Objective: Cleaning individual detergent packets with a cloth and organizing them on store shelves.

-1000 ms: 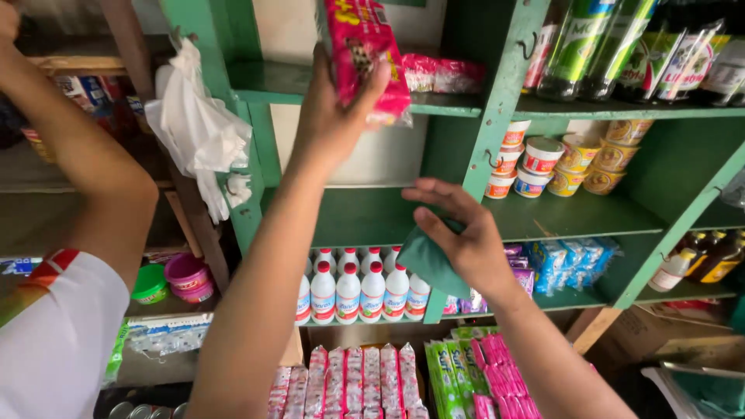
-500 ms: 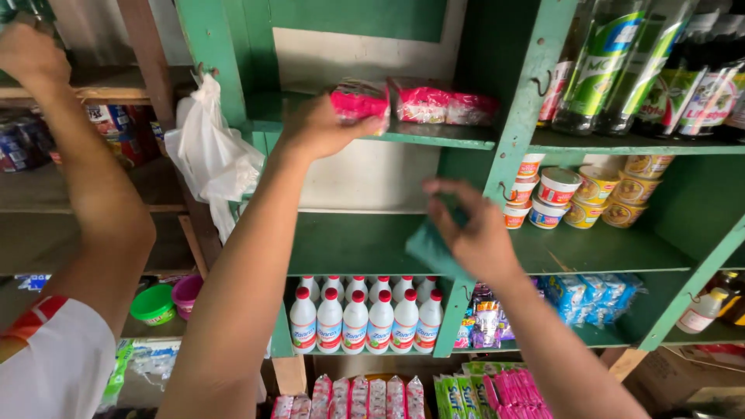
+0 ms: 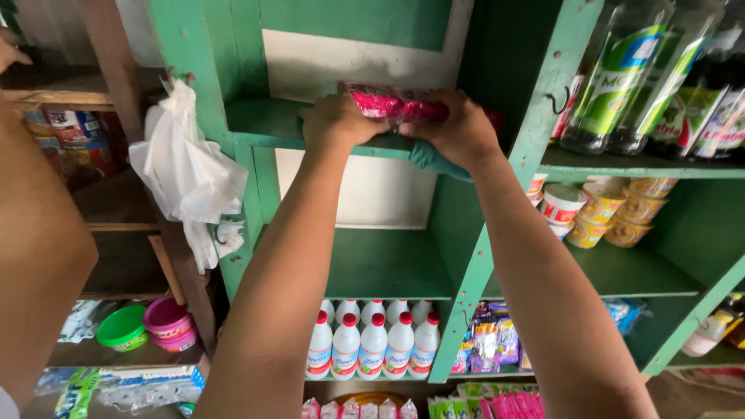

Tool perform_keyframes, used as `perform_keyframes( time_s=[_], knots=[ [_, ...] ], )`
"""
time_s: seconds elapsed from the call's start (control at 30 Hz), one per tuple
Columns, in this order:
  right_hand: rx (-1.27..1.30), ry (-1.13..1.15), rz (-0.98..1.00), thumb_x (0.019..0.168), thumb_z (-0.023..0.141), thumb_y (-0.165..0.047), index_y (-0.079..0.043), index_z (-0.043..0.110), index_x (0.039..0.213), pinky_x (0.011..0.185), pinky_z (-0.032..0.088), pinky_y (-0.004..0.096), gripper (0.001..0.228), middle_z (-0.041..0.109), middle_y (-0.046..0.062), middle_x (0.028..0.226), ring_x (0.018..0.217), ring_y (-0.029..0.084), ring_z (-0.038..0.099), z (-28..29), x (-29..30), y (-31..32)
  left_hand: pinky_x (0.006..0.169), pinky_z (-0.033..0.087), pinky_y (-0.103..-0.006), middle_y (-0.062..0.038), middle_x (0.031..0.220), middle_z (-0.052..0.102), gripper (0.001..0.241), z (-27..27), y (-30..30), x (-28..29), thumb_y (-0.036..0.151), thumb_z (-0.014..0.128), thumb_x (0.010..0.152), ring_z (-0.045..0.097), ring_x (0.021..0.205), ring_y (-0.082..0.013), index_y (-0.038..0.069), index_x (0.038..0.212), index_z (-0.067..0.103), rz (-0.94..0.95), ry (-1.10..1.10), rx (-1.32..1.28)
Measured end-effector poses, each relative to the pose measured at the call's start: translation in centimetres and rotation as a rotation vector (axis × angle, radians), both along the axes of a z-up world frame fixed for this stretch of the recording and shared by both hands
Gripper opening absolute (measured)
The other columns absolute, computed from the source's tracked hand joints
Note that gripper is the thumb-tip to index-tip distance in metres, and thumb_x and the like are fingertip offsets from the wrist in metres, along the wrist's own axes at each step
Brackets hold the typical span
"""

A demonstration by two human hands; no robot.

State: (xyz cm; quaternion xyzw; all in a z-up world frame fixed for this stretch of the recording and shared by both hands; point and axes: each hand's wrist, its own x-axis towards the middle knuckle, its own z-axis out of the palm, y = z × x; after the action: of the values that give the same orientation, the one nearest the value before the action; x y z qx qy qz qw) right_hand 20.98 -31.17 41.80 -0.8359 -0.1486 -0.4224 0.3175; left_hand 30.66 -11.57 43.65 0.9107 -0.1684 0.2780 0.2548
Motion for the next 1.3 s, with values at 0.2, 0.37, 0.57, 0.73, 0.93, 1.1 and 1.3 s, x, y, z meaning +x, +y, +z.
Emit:
perform_keyframes(
  time_s=[0.2, 0.37, 0.57, 0.73, 0.93, 1.1, 1.3],
  knots=[
    [-0.247, -0.071, -0.517, 0.07, 0.093, -0.041, -0.016, 0.073, 0.114, 0.085, 0.057, 0.046, 0.054, 0.074, 0.012, 0.109, 0.1, 0.035, 0.071, 1.1, 1.1, 1.2, 0.099, 0.047, -0.0555, -0.017, 0.125, 0.067, 0.115, -0.3, 0.4, 1.1, 0.087, 0.077, 0.062, 0.064, 0.116, -0.0349, 0.007, 0.14, 0.051, 0.03, -0.085, 0.065],
    [-0.325, -0.073, -0.561, 0.072, 0.09, -0.04, -0.014, 0.069, 0.112, 0.08, 0.056, 0.049, 0.052, 0.072, 0.013, 0.109, 0.099, 0.038, 0.069, 1.7, 1.6, 1.1, 0.1, 0.048, -0.0538, -0.017, 0.123, 0.069, 0.096, -0.2, 1.1, 1.1, 0.079, 0.078, 0.066, 0.065, 0.116, -0.0359, 0.009, 0.131, 0.063, -0.036, -0.121, 0.036],
    [-0.32, -0.052, -0.53, 0.069, 0.093, -0.044, -0.012, 0.068, 0.112, 0.081, 0.056, 0.049, 0.06, 0.069, 0.015, 0.11, 0.1, 0.038, 0.068, 1.6, 0.8, 1.4, 0.101, 0.051, -0.044, -0.012, 0.127, 0.07, 0.08, -0.6, 2.5, 2.6, 0.069, 0.082, 0.074, 0.065, 0.118, -0.0341, 0.019, 0.134, 0.065, -0.242, -0.238, 0.021],
    [-0.241, -0.064, -0.524, 0.066, 0.094, -0.048, -0.013, 0.069, 0.113, 0.085, 0.056, 0.047, 0.064, 0.069, 0.013, 0.114, 0.104, 0.035, 0.068, 0.7, 1.3, 0.6, 0.1, 0.05, -0.0415, -0.008, 0.131, 0.068, 0.075, -0.3, 3.0, 3.2, 0.059, 0.085, 0.076, 0.064, 0.12, -0.0304, 0.023, 0.138, 0.06, -0.335, -0.163, -0.009],
    [-0.292, -0.113, -0.487, 0.064, 0.094, -0.07, -0.009, 0.069, 0.113, 0.084, 0.054, 0.048, 0.082, 0.067, 0.016, 0.111, 0.103, 0.038, 0.066, 1.3, 0.1, 1.7, 0.102, 0.05, -0.0381, -0.004, 0.132, 0.07, 0.074, -0.2, 3.0, 4.0, 0.052, 0.084, 0.078, 0.065, 0.122, -0.0249, 0.023, 0.141, 0.057, -0.475, -0.028, -0.061],
    [-0.315, -0.098, -0.585, 0.065, 0.091, -0.071, -0.011, 0.067, 0.117, 0.083, 0.055, 0.048, 0.083, 0.067, 0.017, 0.113, 0.103, 0.038, 0.067, 1.9, 1.1, 2.5, 0.102, 0.048, -0.0395, -0.007, 0.134, 0.066, 0.073, 0.5, 2.8, 3.5, 0.052, 0.083, 0.083, 0.061, 0.123, -0.0284, 0.02, 0.142, 0.054, -0.435, -0.025, 0.05],
    [-0.421, 0.017, -0.668, 0.069, 0.09, -0.057, -0.012, 0.066, 0.12, 0.083, 0.057, 0.049, 0.072, 0.068, 0.014, 0.117, 0.105, 0.037, 0.068, 2.3, 1.7, 2.6, 0.106, 0.052, -0.0376, -0.005, 0.135, 0.071, 0.072, -0.1, 2.5, 3.4, 0.057, 0.076, 0.08, 0.066, 0.124, -0.0241, 0.023, 0.142, 0.06, -0.455, 0.066, 0.056]
  ],
)
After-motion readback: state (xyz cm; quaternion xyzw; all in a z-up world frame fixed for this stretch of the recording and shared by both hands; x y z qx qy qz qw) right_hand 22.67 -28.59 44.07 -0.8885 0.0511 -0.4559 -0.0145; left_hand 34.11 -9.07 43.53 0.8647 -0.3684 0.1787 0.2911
